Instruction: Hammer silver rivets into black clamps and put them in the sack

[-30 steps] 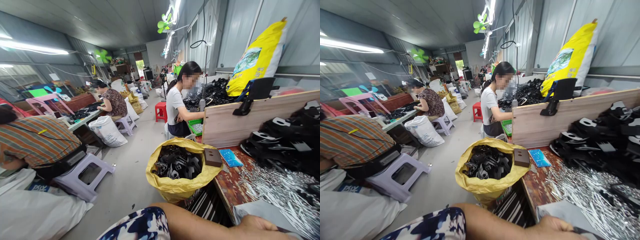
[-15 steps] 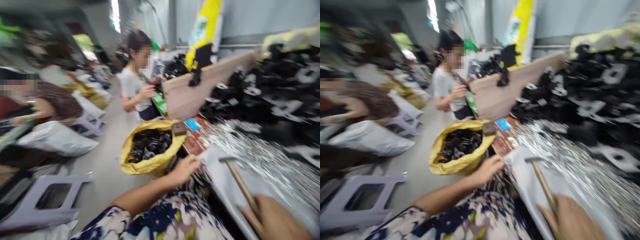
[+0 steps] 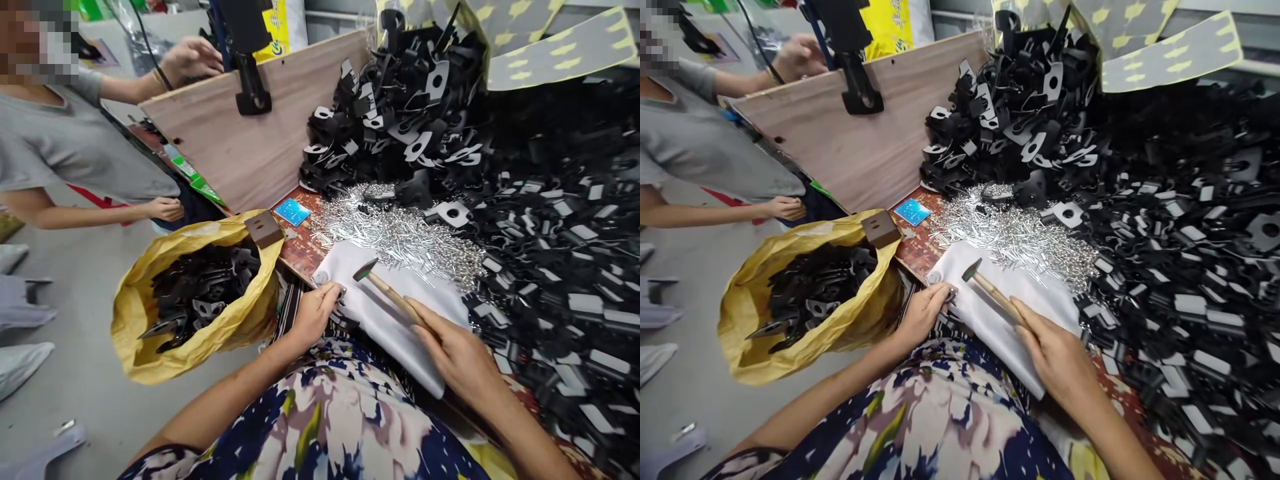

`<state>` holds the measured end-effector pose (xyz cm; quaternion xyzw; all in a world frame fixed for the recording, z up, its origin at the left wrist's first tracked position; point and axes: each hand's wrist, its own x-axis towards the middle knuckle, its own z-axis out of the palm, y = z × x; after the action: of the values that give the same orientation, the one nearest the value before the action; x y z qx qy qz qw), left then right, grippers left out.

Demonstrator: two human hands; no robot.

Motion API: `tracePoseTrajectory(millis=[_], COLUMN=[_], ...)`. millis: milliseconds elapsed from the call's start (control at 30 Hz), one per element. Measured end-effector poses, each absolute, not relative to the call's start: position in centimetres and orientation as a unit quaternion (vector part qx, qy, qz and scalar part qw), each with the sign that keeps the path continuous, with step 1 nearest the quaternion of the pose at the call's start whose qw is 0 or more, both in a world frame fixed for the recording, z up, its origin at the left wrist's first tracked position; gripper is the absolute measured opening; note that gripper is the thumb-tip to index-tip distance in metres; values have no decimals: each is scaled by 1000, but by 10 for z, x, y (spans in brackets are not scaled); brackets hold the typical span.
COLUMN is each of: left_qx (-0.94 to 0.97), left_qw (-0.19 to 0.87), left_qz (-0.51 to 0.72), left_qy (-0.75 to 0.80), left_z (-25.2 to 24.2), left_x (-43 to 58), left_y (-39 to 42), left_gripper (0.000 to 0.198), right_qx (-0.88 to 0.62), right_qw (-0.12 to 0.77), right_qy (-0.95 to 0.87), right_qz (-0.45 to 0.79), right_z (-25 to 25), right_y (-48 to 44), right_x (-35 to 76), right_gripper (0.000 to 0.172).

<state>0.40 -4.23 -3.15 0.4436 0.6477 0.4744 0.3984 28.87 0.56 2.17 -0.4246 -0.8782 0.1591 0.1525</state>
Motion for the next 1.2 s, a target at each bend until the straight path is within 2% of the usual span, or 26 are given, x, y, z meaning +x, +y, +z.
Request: tracePoseTrajectory(millis=[133, 300, 433, 500, 633, 700, 800, 867, 933, 1033, 1100, 1200], left_qx=[452, 458, 463, 461, 460, 471, 491, 489, 456, 397, 399, 412], left_qw=[372, 350, 349, 349, 355, 370, 371, 287, 128, -55, -112, -163], left_qz=[463, 457, 449, 444, 439, 436, 420, 410, 408, 374, 265, 134], left_qy=[665, 678, 680, 685, 685, 671, 667, 714, 780, 837, 871, 886], left_z=[-36, -41, -42, -41, -37, -31, -13, 4, 23, 55, 71, 77], left_x=[3, 3, 2, 1, 0, -2, -16, -41, -75, -126, -153, -178], left_y=[-43, -44, -43, -43, -42, -42, -50, -61, -77, -102, -114, -121], left_gripper=[42, 46, 48, 48, 48, 49, 46, 39, 31, 33, 43, 54], right_qx=[-391, -384, -382, -383, -406, -419, -436, -433, -426, -434, -425, -371], right_qw=[248, 178, 255, 231, 127, 116, 121, 111, 124, 202, 231, 214], right_qy=[-876, -902, -883, -889, -890, -882, -885, -890, -892, -877, -874, -895], right_qz=[137, 92, 96, 100, 165, 180, 114, 84, 85, 40, 38, 127], right_z=[25, 14, 17, 17, 11, 9, 8, 10, 17, 30, 37, 44], right_y=[-11, -18, -19, -19, -17, -13, 6, 27, 50, 83, 98, 104], right_x=[287, 275, 277, 278, 273, 268, 262, 265, 272, 282, 280, 256], right_gripper=[57, 51, 57, 55, 48, 46, 37, 31, 26, 28, 28, 27])
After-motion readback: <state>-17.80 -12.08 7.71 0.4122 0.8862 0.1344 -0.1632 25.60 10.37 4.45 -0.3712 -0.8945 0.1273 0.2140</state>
